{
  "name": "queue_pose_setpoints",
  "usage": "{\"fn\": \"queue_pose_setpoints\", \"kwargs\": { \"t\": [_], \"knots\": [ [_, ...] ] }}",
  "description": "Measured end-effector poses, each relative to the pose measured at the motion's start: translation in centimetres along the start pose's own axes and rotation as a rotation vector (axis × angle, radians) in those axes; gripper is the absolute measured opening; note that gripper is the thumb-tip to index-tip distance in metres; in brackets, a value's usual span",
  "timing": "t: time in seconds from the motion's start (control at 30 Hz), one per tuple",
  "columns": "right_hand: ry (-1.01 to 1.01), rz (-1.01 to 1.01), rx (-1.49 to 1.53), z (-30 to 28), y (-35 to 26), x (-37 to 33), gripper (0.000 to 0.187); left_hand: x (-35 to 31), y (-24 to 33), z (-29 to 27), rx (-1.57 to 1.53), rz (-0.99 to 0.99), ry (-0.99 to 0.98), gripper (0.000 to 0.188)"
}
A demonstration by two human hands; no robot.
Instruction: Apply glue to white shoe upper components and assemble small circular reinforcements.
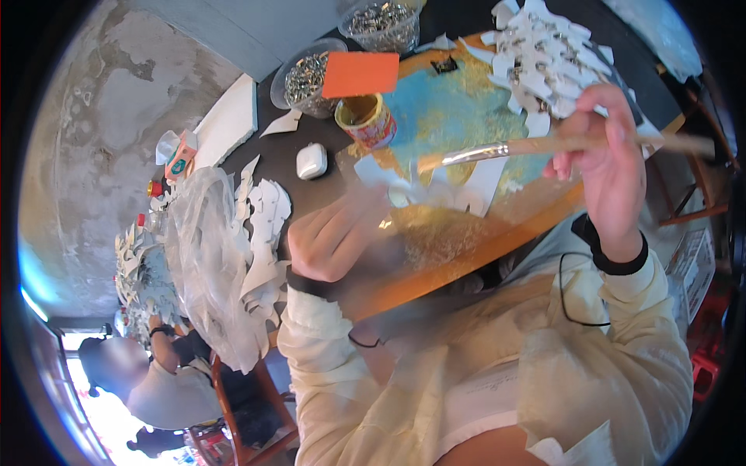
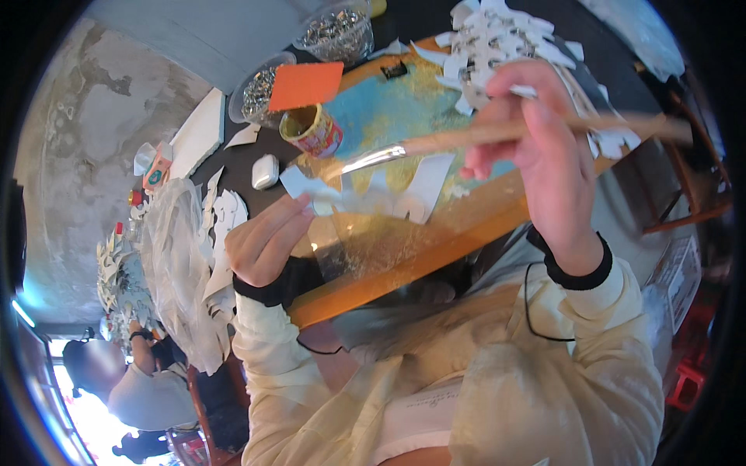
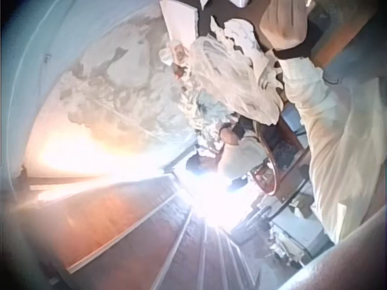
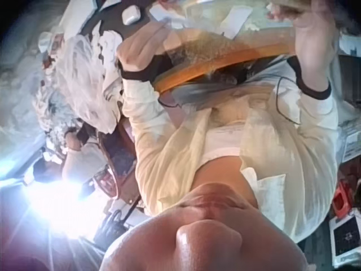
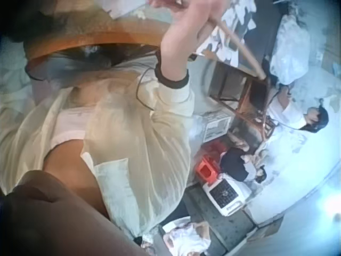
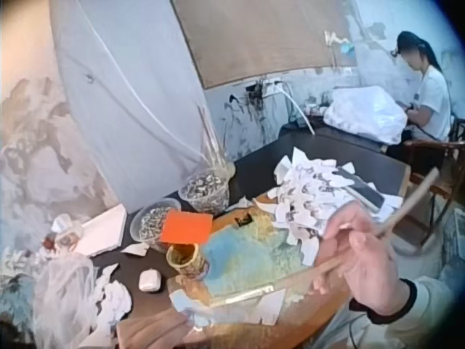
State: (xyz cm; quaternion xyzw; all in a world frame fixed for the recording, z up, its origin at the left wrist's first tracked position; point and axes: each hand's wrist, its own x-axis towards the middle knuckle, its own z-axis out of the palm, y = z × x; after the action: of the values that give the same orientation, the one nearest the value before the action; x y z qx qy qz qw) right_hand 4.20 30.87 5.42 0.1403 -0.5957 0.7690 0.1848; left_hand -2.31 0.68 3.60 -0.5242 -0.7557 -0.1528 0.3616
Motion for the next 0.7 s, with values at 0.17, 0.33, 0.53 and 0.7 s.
{"fn": "queue_pose_setpoints", "kwargs": {
  "t": [0.17, 0.33, 0.53, 0.7],
  "knots": [
    [-0.236, -0.189, -0.167, 2.6, -0.5, 8.2, 0.025, 0.0, -0.4, 0.2, -0.096, -0.047, -0.018, 0.016],
    [-0.417, -0.103, -0.501, 5.9, 4.1, 12.3, 0.024, -0.6, -0.8, 0.2, -0.181, -0.131, -0.010, 0.017],
    [-0.444, -0.051, -0.519, 6.9, 7.5, 13.3, 0.028, -0.1, -1.0, 0.5, -0.230, -0.141, -0.021, 0.018],
    [-0.441, -0.067, -0.552, 7.5, 8.6, 13.1, 0.028, 0.0, -0.9, 0.4, -0.211, -0.132, -0.044, 0.018]
  ]
}}
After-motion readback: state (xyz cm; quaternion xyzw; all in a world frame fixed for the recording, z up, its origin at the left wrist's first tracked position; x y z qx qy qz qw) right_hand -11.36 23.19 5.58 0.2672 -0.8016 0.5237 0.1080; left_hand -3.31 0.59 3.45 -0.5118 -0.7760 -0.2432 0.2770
